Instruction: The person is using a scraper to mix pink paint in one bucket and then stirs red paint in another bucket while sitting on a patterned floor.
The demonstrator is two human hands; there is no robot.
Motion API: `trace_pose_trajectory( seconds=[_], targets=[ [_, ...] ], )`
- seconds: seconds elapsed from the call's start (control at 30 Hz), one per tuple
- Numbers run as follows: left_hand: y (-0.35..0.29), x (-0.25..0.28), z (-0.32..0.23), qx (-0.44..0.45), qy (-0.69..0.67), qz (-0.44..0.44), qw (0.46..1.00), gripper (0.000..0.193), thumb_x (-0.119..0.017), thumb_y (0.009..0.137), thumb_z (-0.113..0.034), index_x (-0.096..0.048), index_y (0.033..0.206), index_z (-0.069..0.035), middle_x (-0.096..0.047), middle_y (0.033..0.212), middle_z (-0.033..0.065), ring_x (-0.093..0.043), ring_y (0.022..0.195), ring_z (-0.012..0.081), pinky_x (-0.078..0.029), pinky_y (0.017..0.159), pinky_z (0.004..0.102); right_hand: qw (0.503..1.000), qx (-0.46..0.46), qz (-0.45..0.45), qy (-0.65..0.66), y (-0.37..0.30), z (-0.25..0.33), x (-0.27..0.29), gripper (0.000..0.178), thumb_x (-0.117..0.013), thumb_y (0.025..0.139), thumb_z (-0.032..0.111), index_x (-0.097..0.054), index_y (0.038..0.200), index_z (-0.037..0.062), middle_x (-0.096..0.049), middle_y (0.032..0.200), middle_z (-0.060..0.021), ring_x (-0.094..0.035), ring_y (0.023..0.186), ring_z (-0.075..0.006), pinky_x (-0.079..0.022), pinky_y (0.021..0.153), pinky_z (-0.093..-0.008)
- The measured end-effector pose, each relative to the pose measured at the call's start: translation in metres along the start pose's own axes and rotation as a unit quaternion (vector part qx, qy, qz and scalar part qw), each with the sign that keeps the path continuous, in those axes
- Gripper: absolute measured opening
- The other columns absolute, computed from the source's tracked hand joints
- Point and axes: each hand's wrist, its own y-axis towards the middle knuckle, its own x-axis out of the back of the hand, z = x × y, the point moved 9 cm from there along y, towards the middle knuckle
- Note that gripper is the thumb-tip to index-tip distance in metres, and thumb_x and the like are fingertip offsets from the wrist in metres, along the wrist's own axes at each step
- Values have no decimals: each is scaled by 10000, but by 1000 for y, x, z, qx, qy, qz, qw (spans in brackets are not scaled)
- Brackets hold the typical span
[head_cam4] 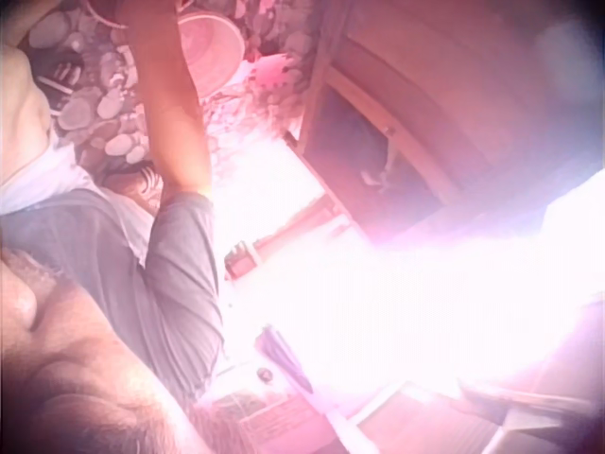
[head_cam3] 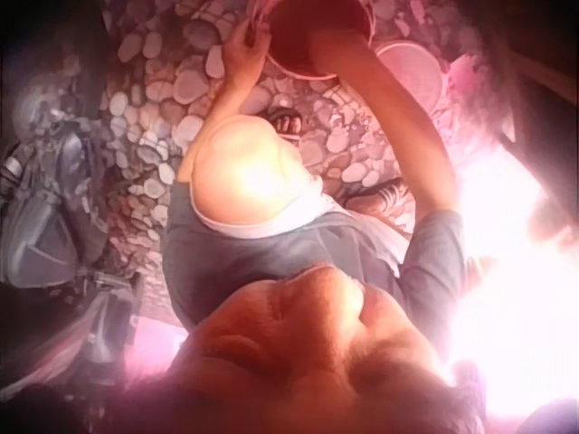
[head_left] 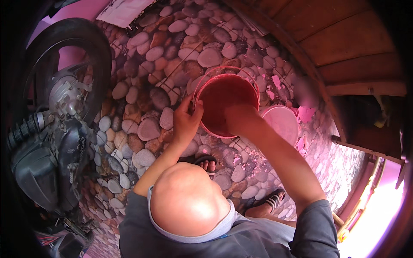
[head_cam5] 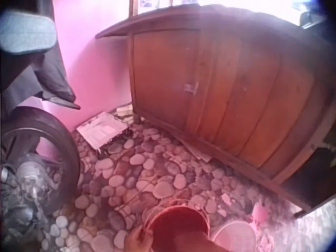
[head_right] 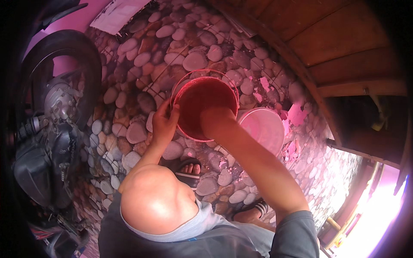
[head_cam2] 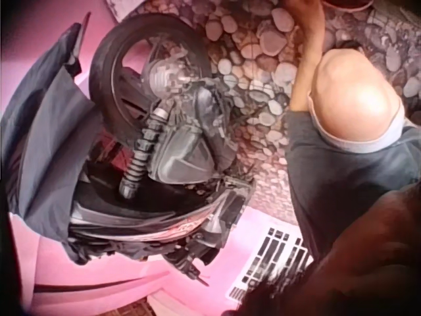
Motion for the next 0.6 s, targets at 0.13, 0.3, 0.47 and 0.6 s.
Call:
trace_pose_trajectory(
  seconds=[0.13, 0.3, 0.47, 0.6],
  targets=[
    [1, -5, -4, 20, -35, 11, 999, 344, -633, 910, -198, -602, 1193, -5, -549, 726, -38, -446, 646, 33, -378, 564, 205, 997, -57, -48, -1, 2, -12, 5, 188, -545, 851, 117, -707, 930, 65, -705, 933, -154, -705, 826, -289, -571, 660, -388],
    [-2, -2, 7, 56, -31, 1, 998, 370, -634, 919, -209, -575, 1214, 6, -492, 699, -58, -431, 639, 36, -360, 563, 199, 999, 19, 49, -9, -2, -3, 5, 173, -564, 835, 115, -723, 894, 82, -711, 899, -140, -706, 827, -274, -569, 681, -387],
    [-3, -5, 13, 39, -52, 1, 998, 394, -634, 924, -219, -548, 1228, 16, -449, 682, -54, -408, 623, 41, -346, 551, 203, 998, 15, 60, 2, -2, 0, 1, 183, -587, 821, 129, -725, 927, 74, -715, 914, -131, -705, 842, -259, -571, 683, -373],
    [-1, -8, 11, 40, -58, 4, 998, 400, -639, 923, -220, -540, 1227, 20, -442, 683, -56, -401, 622, 40, -342, 552, 199, 999, -26, 43, -22, -1, -5, 15, 181, -587, 815, 131, -730, 908, 69, -717, 891, -124, -704, 844, -270, -574, 682, -373]
  ],
)
